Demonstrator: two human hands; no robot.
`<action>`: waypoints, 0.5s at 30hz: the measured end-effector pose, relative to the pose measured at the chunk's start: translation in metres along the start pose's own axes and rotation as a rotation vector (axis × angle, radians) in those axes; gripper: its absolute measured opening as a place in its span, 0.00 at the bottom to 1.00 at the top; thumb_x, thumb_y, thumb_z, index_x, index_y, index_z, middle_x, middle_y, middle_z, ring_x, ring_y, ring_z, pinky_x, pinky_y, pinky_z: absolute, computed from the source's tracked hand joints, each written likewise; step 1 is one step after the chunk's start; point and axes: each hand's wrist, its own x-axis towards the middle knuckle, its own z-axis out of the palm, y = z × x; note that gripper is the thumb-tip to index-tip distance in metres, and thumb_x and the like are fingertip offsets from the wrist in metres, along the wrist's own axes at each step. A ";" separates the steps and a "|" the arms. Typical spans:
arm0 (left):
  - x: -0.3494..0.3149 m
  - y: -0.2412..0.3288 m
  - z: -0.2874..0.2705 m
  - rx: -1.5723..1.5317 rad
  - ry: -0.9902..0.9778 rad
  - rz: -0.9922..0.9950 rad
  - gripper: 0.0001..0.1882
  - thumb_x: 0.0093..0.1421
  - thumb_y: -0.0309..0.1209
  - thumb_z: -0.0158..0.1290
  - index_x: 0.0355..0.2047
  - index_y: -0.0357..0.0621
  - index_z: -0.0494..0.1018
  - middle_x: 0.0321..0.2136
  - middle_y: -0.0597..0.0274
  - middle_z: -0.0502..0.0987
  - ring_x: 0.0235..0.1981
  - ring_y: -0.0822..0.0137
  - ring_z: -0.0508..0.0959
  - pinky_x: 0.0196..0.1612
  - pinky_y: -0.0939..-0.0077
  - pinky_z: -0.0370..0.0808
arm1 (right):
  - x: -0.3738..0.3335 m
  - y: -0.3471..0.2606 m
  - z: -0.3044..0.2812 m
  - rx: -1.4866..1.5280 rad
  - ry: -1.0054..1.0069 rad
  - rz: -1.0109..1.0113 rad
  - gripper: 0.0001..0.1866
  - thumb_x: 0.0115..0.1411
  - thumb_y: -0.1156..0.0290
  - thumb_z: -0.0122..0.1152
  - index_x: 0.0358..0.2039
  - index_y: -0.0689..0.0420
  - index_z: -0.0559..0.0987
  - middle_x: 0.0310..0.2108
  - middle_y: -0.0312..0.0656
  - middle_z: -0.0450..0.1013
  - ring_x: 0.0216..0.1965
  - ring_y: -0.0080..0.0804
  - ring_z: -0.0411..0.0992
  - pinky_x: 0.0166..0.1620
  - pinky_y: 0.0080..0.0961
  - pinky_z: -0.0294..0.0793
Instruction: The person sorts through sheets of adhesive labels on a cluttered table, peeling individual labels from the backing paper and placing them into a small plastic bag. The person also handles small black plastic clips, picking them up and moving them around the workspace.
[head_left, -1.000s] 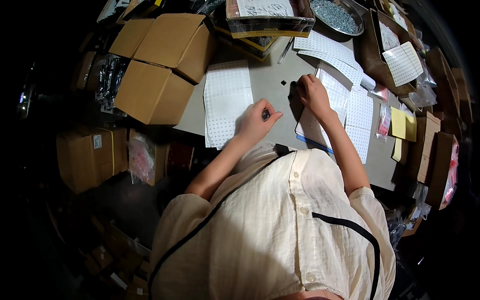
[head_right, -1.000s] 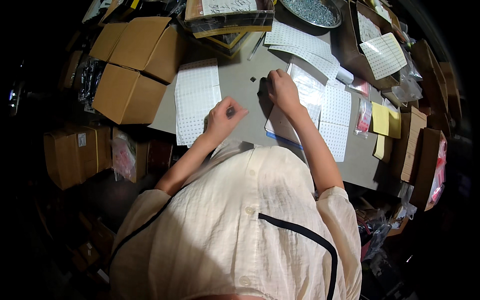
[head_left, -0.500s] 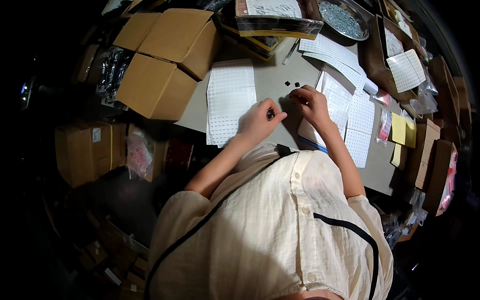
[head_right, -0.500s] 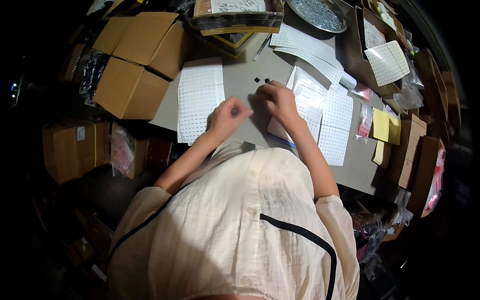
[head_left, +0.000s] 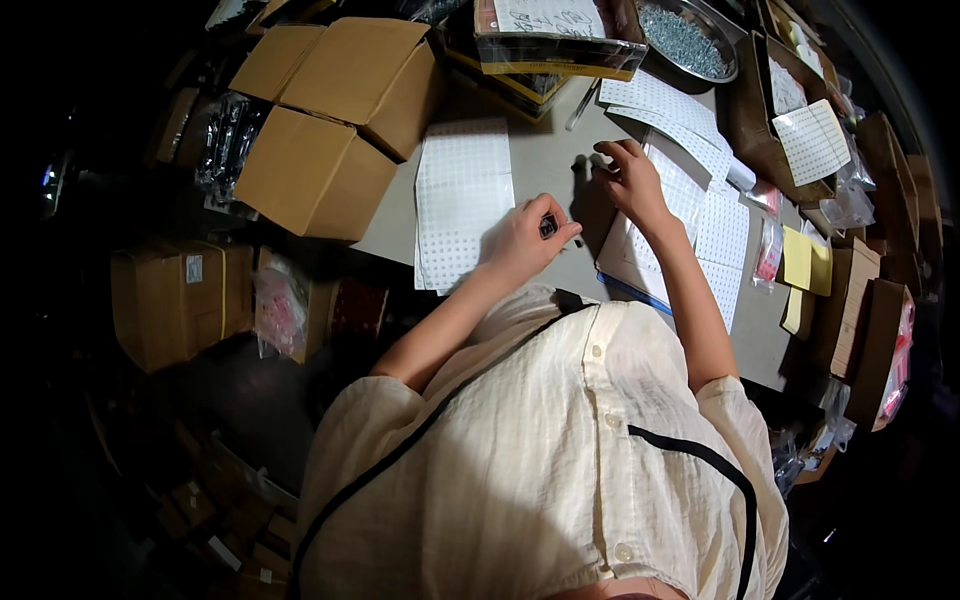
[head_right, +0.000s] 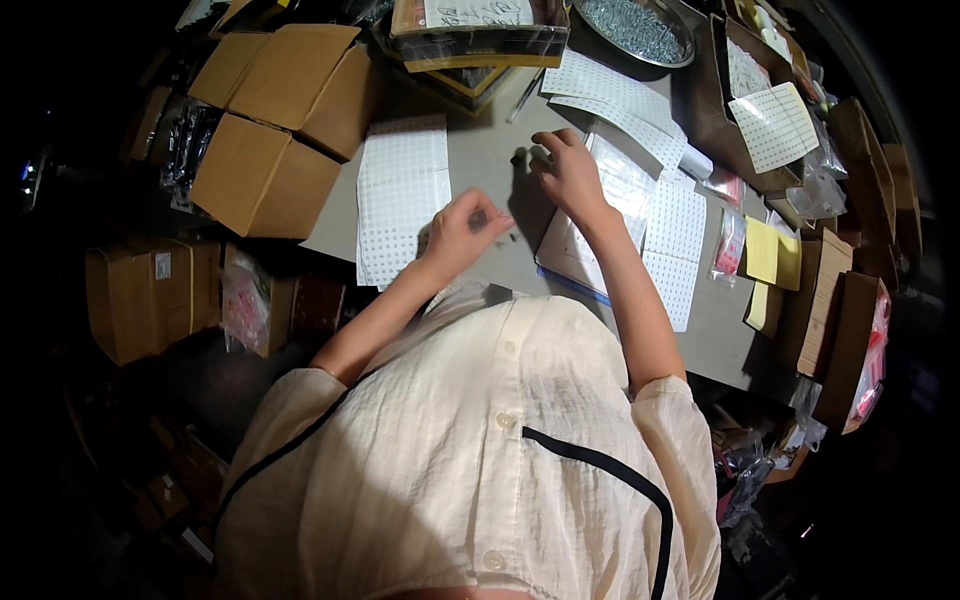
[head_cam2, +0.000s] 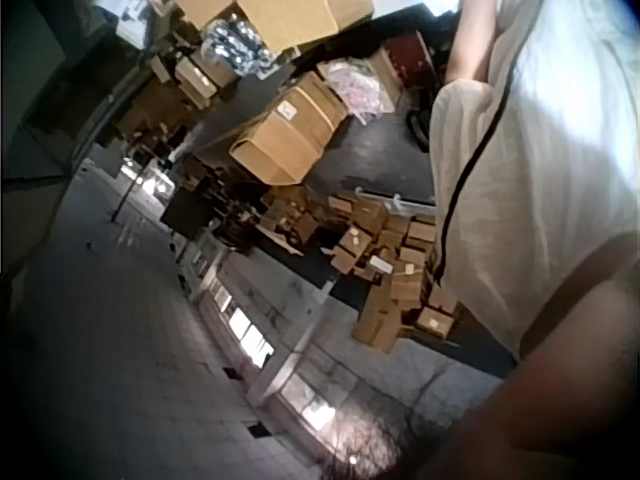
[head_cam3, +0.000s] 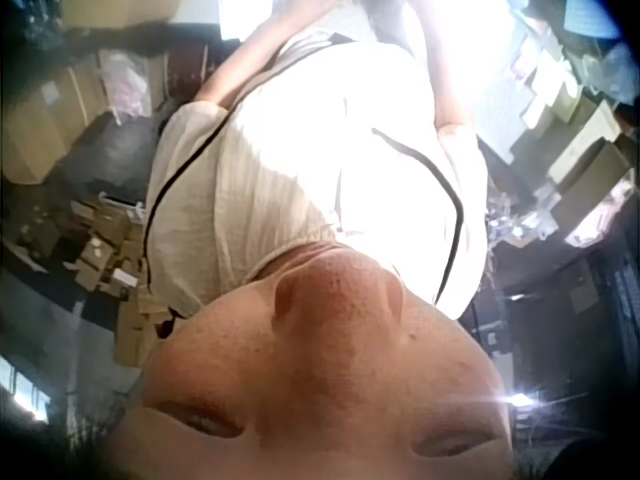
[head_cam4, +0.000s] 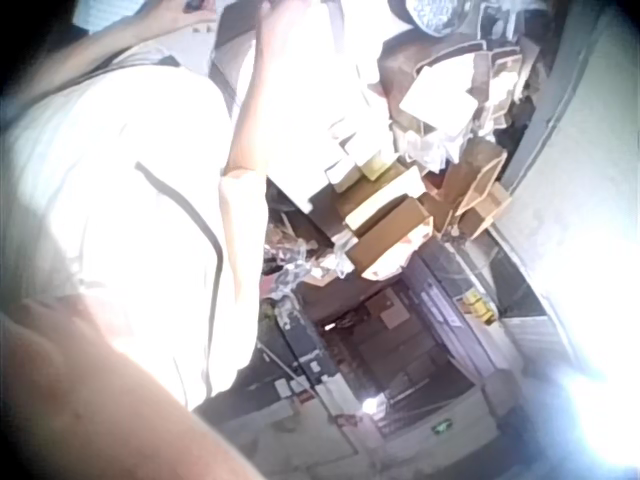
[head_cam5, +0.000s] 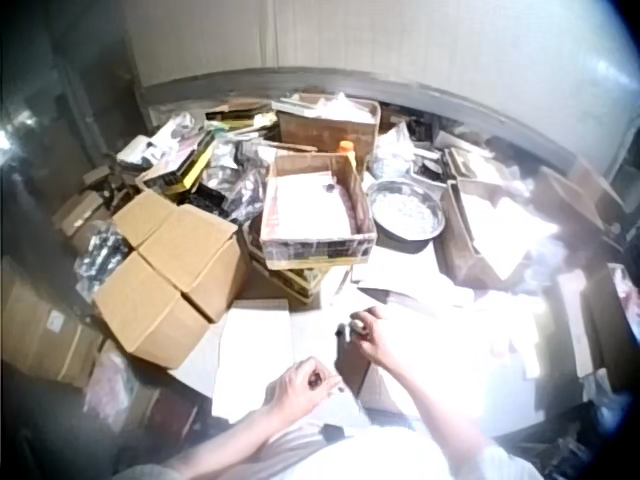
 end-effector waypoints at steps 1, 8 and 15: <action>0.000 0.004 -0.002 0.017 -0.005 -0.005 0.13 0.56 0.30 0.66 0.30 0.40 0.72 0.27 0.58 0.82 0.31 0.62 0.83 0.39 0.69 0.79 | 0.004 0.005 0.004 -0.060 -0.014 -0.033 0.18 0.52 0.78 0.62 0.46 0.59 0.81 0.41 0.53 0.74 0.40 0.51 0.76 0.45 0.39 0.77; 0.004 0.001 0.000 -0.048 0.025 0.006 0.13 0.56 0.31 0.66 0.30 0.41 0.73 0.26 0.57 0.82 0.29 0.62 0.83 0.36 0.69 0.79 | 0.006 0.015 0.032 -0.115 -0.094 -0.237 0.15 0.52 0.78 0.63 0.42 0.60 0.82 0.36 0.52 0.74 0.39 0.52 0.74 0.44 0.40 0.75; 0.002 -0.008 0.003 0.036 0.063 -0.024 0.13 0.56 0.34 0.65 0.32 0.43 0.72 0.27 0.56 0.80 0.32 0.53 0.82 0.35 0.62 0.77 | -0.028 -0.048 0.008 0.807 -0.281 0.180 0.07 0.57 0.79 0.65 0.38 0.61 0.84 0.34 0.41 0.76 0.34 0.29 0.76 0.40 0.23 0.76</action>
